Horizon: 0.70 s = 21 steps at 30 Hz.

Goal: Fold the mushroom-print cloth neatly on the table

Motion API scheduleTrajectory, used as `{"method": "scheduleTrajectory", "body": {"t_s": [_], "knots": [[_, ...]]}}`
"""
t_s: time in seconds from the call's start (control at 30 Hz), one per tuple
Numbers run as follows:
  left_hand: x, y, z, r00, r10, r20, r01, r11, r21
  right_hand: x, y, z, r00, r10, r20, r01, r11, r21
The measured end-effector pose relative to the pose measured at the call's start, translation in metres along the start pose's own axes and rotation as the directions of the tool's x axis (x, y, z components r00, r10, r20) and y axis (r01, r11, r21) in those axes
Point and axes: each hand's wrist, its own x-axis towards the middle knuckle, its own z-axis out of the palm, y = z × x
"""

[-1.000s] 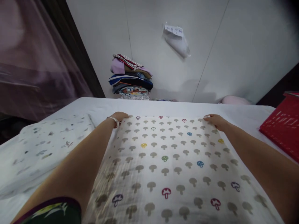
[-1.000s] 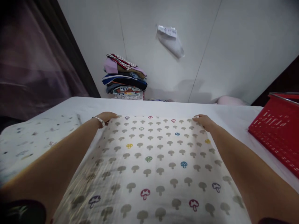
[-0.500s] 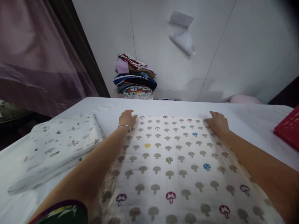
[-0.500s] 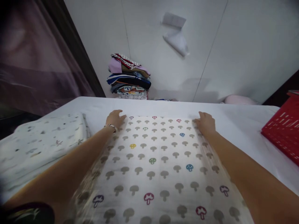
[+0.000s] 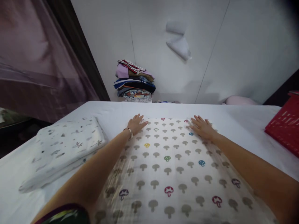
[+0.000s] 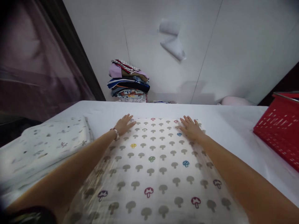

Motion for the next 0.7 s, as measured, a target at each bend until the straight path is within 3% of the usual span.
{"method": "scheduleTrajectory", "body": {"t_s": [0.07, 0.2, 0.37, 0.47, 0.53, 0.6, 0.7], "knots": [[-0.025, -0.004, -0.004, 0.997, 0.047, -0.064, -0.045, 0.998, 0.04, -0.023, 0.011, -0.001, 0.998, 0.015, -0.055, -0.018, 0.998, -0.052], [-0.067, -0.015, 0.005, 0.999, 0.027, 0.02, -0.029, 0.993, 0.111, -0.06, 0.031, 0.009, 0.991, 0.132, 0.036, -0.13, 0.99, -0.053], [-0.067, -0.018, 0.006, 0.996, 0.013, 0.092, -0.023, 0.994, 0.108, -0.067, 0.025, 0.003, 0.979, 0.173, 0.106, -0.176, 0.984, 0.02], [-0.07, -0.017, -0.002, 0.998, 0.005, 0.059, -0.012, 0.994, 0.11, -0.084, 0.021, -0.011, 0.982, 0.177, 0.06, -0.181, 0.98, 0.085], [-0.09, -0.015, -0.005, 1.0, 0.012, -0.007, -0.011, 0.992, 0.124, -0.113, 0.022, -0.015, 0.974, 0.226, 0.011, -0.226, 0.964, 0.139], [-0.125, -0.014, -0.002, 0.998, 0.052, -0.044, -0.045, 0.99, 0.134, -0.156, 0.023, -0.014, 0.96, 0.28, 0.017, -0.278, 0.944, 0.178], [-0.19, -0.014, 0.007, 0.992, 0.124, 0.015, -0.125, 0.983, 0.132, -0.227, 0.018, -0.006, 0.963, 0.268, 0.0, -0.263, 0.944, 0.197]]}}
